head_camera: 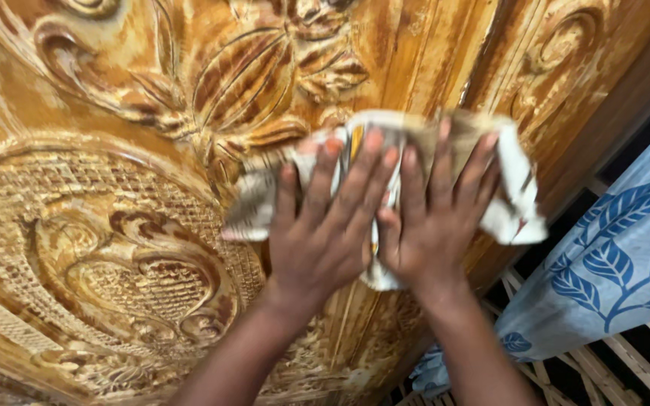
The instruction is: The person wipes the surface of a carved wooden door using a white cloth. They move the cloth across the intricate carvings and flat panels, focusing on different sections of the door throughout the clip.
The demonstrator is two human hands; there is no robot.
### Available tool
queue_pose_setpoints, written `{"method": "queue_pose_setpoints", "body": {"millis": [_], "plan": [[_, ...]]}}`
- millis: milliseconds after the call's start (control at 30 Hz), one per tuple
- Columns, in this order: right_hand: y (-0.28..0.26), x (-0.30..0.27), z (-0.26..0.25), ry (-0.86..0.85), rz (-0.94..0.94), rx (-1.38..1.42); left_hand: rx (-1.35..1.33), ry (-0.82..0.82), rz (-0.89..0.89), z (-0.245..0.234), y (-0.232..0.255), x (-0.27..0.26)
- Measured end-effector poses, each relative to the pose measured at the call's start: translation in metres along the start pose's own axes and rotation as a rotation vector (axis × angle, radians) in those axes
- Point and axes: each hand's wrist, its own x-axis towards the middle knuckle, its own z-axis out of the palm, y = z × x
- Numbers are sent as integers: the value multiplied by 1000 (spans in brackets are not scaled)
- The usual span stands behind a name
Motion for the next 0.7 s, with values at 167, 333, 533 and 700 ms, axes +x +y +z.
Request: {"method": "queue_pose_setpoints", "body": {"millis": [167, 333, 533, 700], "plan": [[23, 104, -15, 134, -70, -172, 109, 127, -91, -24, -33, 80], [15, 112, -27, 18, -12, -265, -115, -137, -122, -37, -41, 94], [-18, 21, -6, 18, 8, 23, -59, -81, -44, -17, -9, 15], [-41, -71, 7, -66, 16, 92, -80, -16, -63, 8, 17, -80]]}}
